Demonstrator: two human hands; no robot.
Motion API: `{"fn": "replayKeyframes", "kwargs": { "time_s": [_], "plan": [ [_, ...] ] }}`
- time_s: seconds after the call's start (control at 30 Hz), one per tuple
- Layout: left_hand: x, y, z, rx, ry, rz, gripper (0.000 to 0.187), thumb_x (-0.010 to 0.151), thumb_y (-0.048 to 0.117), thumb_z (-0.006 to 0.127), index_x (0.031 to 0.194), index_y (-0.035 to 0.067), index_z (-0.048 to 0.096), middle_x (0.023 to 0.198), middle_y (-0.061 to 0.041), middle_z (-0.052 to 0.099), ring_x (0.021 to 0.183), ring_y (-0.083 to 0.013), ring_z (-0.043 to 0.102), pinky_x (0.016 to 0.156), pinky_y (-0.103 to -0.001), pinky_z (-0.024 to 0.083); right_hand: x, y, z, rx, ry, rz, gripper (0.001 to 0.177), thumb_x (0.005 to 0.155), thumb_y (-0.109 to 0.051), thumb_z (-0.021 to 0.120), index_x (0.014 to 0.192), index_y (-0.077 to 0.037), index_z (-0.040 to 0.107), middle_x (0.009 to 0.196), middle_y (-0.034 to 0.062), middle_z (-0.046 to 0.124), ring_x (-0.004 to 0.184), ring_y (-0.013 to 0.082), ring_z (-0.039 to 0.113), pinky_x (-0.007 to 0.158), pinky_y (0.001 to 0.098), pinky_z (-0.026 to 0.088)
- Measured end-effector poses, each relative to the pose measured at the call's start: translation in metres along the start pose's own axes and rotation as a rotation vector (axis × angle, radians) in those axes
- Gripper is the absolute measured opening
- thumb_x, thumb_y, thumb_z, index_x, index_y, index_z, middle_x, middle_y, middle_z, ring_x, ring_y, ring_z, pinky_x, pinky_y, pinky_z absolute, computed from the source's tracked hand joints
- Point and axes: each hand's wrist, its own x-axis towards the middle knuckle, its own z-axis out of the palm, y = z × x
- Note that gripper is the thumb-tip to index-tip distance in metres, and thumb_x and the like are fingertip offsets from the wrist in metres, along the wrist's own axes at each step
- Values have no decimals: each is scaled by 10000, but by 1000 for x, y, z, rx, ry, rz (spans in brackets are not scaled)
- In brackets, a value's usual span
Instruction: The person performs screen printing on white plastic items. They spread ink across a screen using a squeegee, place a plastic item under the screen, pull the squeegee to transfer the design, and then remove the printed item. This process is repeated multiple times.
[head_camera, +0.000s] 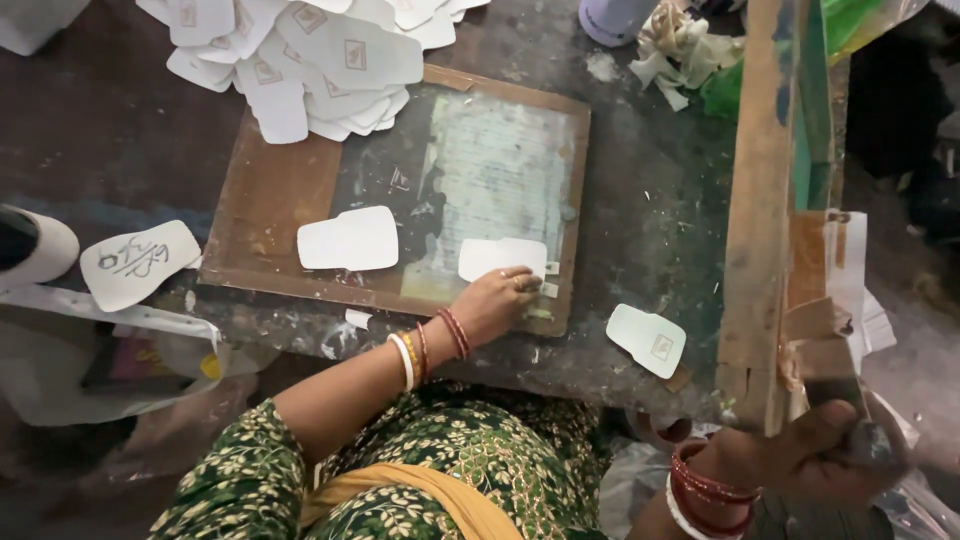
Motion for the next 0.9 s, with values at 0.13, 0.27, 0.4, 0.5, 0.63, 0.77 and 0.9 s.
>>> {"fn": "replayKeyframes", "kwargs": {
  "time_s": [0.13, 0.27, 0.4, 0.5, 0.63, 0.77, 0.9],
  "plan": [
    [8, 1, -13, -91, -60, -50, 220, 845, 114, 630, 1020, 67, 754, 1195, -92, 712, 1180, -254, 632, 1007, -375, 501, 0, 2, 2, -26, 31, -15, 435, 1150, -398, 688, 1124, 33, 629, 872, 130, 665, 687, 187, 653, 585, 309, 485],
    [-8, 16, -8, -72, 33, -11, 230, 828, 97, 619, 1013, 58, 750, 1211, -105, 711, 1216, -258, 623, 1022, -368, 494, 3, -23, 13, 83, 24, -53, 403, 1168, -348, 685, 1094, 40, 607, 864, 135, 665, 709, 199, 609, 584, 300, 482],
    [-20, 55, -54, -440, -20, -24, 244, 948, 220, 646, 1047, 27, 759, 1097, -123, 744, 1029, -272, 691, 922, -376, 544, -26, -55, 36, 151, -140, -74, 322, 1152, -287, 661, 1152, 29, 598, 981, 145, 676, 801, 206, 665, 692, 308, 556],
    [-49, 53, -56, -1065, 56, -330, 385, 984, 352, 632, 1135, 9, 723, 998, -140, 741, 889, -261, 719, 821, -373, 587, -55, -79, 54, 191, -361, -140, 260, 1094, -240, 711, 1139, 4, 631, 1003, 152, 706, 856, 260, 701, 743, 351, 577],
    [-59, 56, -85, -370, -140, -922, 615, 832, 555, 765, 896, -42, 634, 770, -211, 690, 693, -339, 689, 678, -465, 561, -96, -53, 67, 136, -759, -54, 182, 970, -173, 731, 1099, -48, 702, 927, 154, 710, 810, 314, 683, 698, 400, 527],
    [-91, 39, -50, -145, -177, -779, 623, 762, 631, 782, 843, 29, 644, 743, -177, 694, 716, -393, 692, 649, -499, 544, -86, -26, 84, -90, -941, 150, 153, 981, -218, 733, 1070, -95, 718, 814, 129, 689, 732, 316, 668, 643, 430, 513],
    [-83, 29, -49, 31, -249, -708, 646, 733, 683, 767, 799, 48, 666, 748, -190, 700, 728, -393, 708, 646, -491, 555, -111, -63, 93, -304, -1051, 18, 224, 987, -295, 700, 1041, -78, 709, 783, 168, 668, 712, 383, 639, 611, 506, 487]
  ]
}}
